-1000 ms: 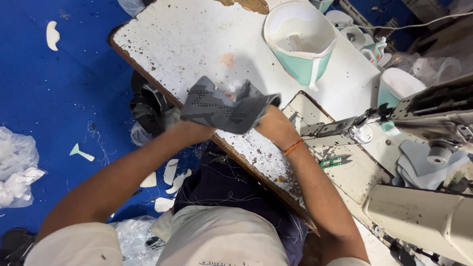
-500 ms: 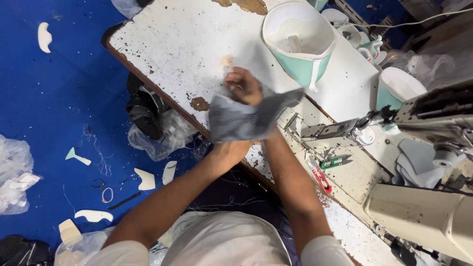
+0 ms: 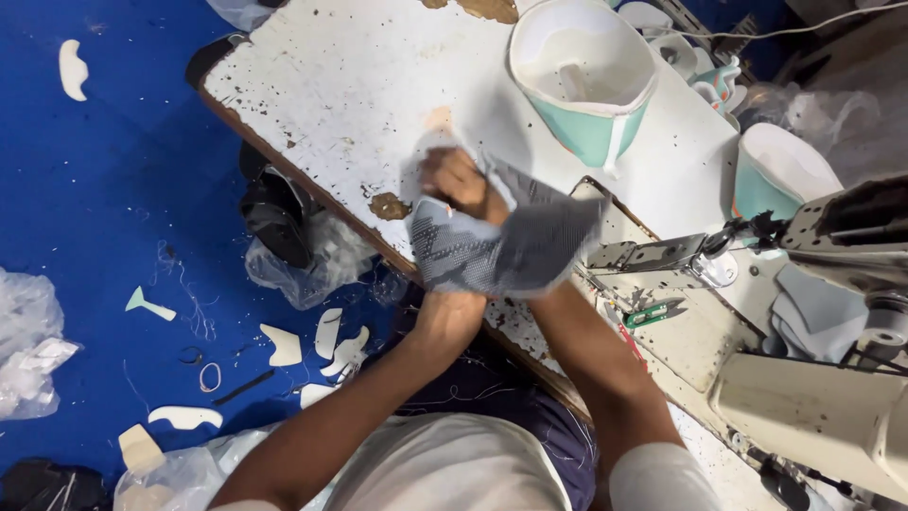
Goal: The person uses a sewing machine to stitch a grey shoe upper. They guide the fabric under the needle, cut threads with scissors, and repeatedly adjust the shoe's position. The person also turns the shoe inside out and manipulates the fabric by hand to prepare it for further sewing.
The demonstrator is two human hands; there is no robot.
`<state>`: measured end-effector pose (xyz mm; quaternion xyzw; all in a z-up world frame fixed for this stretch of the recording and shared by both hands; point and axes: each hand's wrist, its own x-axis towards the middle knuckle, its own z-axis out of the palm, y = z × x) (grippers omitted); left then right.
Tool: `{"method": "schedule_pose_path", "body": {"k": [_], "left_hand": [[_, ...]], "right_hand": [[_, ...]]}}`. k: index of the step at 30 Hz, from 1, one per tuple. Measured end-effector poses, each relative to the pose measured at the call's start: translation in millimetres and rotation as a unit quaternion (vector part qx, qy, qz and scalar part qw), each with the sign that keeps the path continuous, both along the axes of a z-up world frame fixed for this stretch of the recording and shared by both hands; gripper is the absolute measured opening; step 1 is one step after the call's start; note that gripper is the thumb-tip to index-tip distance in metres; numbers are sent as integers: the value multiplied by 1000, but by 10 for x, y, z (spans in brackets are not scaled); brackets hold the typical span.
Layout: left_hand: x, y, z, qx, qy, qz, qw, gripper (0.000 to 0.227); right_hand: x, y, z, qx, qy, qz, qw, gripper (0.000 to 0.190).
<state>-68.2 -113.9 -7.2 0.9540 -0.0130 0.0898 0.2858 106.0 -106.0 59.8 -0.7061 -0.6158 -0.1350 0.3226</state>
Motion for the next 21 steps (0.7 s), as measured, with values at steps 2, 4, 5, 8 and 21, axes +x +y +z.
{"method": "schedule_pose_path", "body": {"k": [2,4,5,8,21], "left_hand": [[-32,-16,-130,88,-124,32,988,27],[65,154,420,99,-113,24,988,25],[84,191,682,107,-95,33,989,23],[21,72,219,139,-27,-4,990,24],[483,814,888,-71,-169,47,982,21]], "right_hand": [[-309,-123,226,29,360,38,932,24],[-162,-157,-21,33,400,26,916,26],[-110,-195,-164,26,444,26,895,28],[171,-116,-598,-31,398,-7,917,30],[-369,-332,131,-99,34,-48,993,61]]}}
